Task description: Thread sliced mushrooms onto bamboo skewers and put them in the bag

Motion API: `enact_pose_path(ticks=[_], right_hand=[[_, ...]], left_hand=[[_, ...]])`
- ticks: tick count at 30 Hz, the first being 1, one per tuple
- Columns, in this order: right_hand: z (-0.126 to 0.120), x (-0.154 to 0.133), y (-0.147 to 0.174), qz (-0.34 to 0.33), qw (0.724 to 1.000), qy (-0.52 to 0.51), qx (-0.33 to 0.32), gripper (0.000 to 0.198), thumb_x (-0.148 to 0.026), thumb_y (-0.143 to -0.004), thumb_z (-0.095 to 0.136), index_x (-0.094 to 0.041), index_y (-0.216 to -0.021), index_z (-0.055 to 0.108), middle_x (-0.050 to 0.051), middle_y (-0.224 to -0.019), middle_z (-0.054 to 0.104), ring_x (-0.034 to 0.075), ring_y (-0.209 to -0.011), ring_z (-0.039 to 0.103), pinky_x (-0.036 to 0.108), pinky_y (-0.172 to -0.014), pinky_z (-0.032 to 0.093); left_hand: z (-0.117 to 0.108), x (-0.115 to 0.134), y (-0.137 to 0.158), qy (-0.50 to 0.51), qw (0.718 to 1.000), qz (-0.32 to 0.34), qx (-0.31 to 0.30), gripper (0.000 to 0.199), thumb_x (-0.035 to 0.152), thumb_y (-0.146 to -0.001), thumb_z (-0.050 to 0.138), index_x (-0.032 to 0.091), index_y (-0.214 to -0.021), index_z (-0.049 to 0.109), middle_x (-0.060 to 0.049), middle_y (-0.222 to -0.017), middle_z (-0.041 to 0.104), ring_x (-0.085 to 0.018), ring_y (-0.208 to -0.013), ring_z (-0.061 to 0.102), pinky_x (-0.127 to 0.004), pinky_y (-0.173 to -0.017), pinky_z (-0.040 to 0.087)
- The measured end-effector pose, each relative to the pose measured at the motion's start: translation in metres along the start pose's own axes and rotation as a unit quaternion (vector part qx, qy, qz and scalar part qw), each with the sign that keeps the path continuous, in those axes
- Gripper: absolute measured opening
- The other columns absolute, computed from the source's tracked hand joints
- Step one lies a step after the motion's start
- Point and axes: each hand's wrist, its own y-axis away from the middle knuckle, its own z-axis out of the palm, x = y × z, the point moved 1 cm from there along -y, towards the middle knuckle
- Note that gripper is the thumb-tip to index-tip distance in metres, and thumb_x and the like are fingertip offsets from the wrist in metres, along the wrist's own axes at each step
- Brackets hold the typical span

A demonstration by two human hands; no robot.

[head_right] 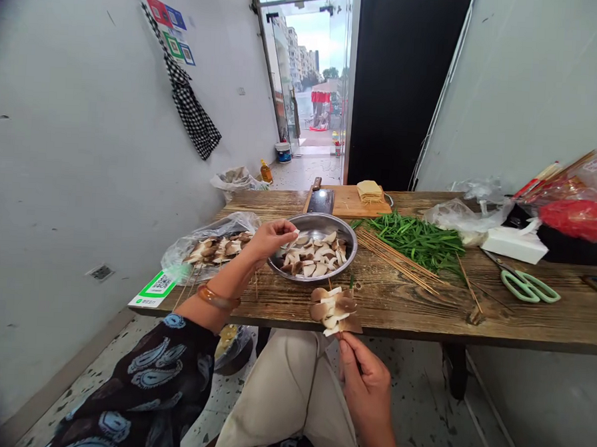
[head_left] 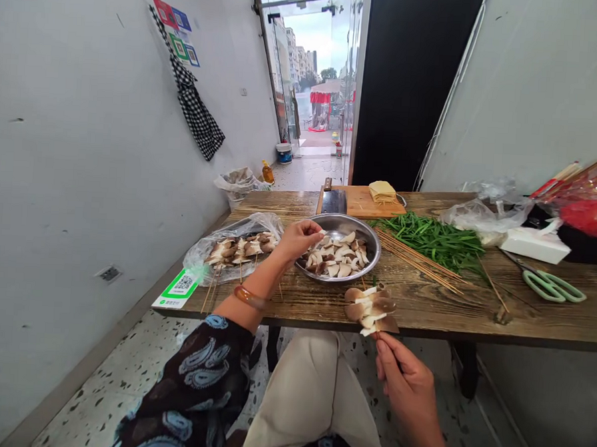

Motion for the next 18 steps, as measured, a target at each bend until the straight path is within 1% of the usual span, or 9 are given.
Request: enact_pose_path(ticks=[2, 3, 5, 7, 10, 13, 16, 18], right_hand=[[0.002, -0.001, 0.001, 0.007, 1.0, -0.003, -0.004, 0.041, -0.049, -0.079, 0.06, -0.015, -0.096, 0.076, -0.002, -0.047, 0.054, 0.01, -0.037, 0.045, 0.02, -0.035, 0.038], [0.003, -0.002, 0.002, 0.01, 1.0, -0.001, -0.006, 0.041, -0.049, -0.079, 0.061, -0.015, -0.097, 0.076, -0.002, -0.047, 0.054, 0.01, -0.037, 0.045, 0.02, -0.035, 0.038], [0.005, -0.003, 0.003, 0.01, 1.0, 0.007, -0.004, 0.041, -0.049, -0.079, 0.061, -0.016, -0.096, 0.077, -0.002, -0.047, 0.054, 0.01, -0.038, 0.046, 0.02, -0.035, 0.038], [0.006, -0.005, 0.004, 0.001, 1.0, 0.017, 0.002, 0.039, -0.049, -0.079, 0.061, -0.017, -0.094, 0.077, -0.002, -0.046, 0.055, 0.011, -0.038, 0.047, 0.02, -0.034, 0.037], [0.007, -0.008, 0.005, -0.016, 1.0, 0.024, 0.007, 0.039, -0.05, -0.079, 0.061, -0.018, -0.094, 0.077, -0.001, -0.046, 0.055, 0.011, -0.038, 0.047, 0.02, -0.034, 0.037], [0.009, -0.01, 0.005, -0.01, 1.0, 0.022, -0.01, 0.042, -0.051, -0.08, 0.06, -0.016, -0.096, 0.076, -0.002, -0.046, 0.053, 0.011, -0.039, 0.046, 0.02, -0.034, 0.036], [0.013, -0.011, 0.006, 0.005, 0.999, 0.014, -0.034, 0.043, -0.049, -0.081, 0.058, -0.014, -0.097, 0.075, -0.003, -0.047, 0.052, 0.01, -0.039, 0.044, 0.02, -0.036, 0.035], [0.016, -0.012, 0.007, 0.004, 0.999, 0.011, -0.043, 0.041, -0.048, -0.082, 0.058, -0.013, -0.096, 0.075, -0.004, -0.047, 0.05, 0.009, -0.039, 0.043, 0.02, -0.037, 0.035]], left_hand=[[0.0, 0.003, 0.007, 0.149, 0.988, -0.009, 0.025, 0.015, 0.026, -0.065, 0.071, 0.013, -0.07, 0.064, 0.001, -0.063, 0.06, -0.008, -0.057, 0.05, -0.02, -0.056, 0.039], [0.0, 0.004, 0.01, 0.188, 0.981, -0.013, 0.033, 0.016, 0.025, -0.062, 0.073, 0.013, -0.068, 0.064, 0.001, -0.063, 0.06, -0.007, -0.057, 0.05, -0.02, -0.056, 0.039], [0.001, 0.005, 0.015, 0.236, 0.97, -0.028, 0.051, 0.019, 0.025, -0.06, 0.076, 0.013, -0.068, 0.064, 0.002, -0.062, 0.059, -0.006, -0.056, 0.05, -0.019, -0.054, 0.038], [0.002, 0.005, 0.019, 0.283, 0.956, -0.057, 0.061, 0.022, 0.026, -0.059, 0.077, 0.014, -0.069, 0.062, 0.002, -0.061, 0.059, -0.007, -0.054, 0.052, -0.018, -0.051, 0.039], [0.005, 0.007, 0.027, 0.36, 0.926, -0.098, 0.057, 0.028, 0.026, -0.057, 0.079, 0.014, -0.071, 0.058, 0.002, -0.061, 0.061, -0.009, -0.056, 0.059, -0.021, -0.055, 0.047], [0.011, 0.012, 0.04, 0.4, 0.909, -0.111, 0.041, 0.031, 0.025, -0.056, 0.08, 0.013, -0.077, 0.061, 0.001, -0.066, 0.065, -0.01, -0.059, 0.064, -0.024, -0.063, 0.052], [0.019, 0.019, 0.058, 0.398, 0.91, -0.114, 0.025, 0.029, 0.026, -0.06, 0.079, 0.012, -0.08, 0.065, -0.001, -0.07, 0.068, -0.011, -0.062, 0.065, -0.025, -0.067, 0.052], [0.023, 0.023, 0.071, 0.392, 0.913, -0.112, 0.025, 0.026, 0.026, -0.062, 0.079, 0.012, -0.079, 0.065, -0.002, -0.071, 0.068, -0.012, -0.065, 0.066, -0.026, -0.07, 0.052]])
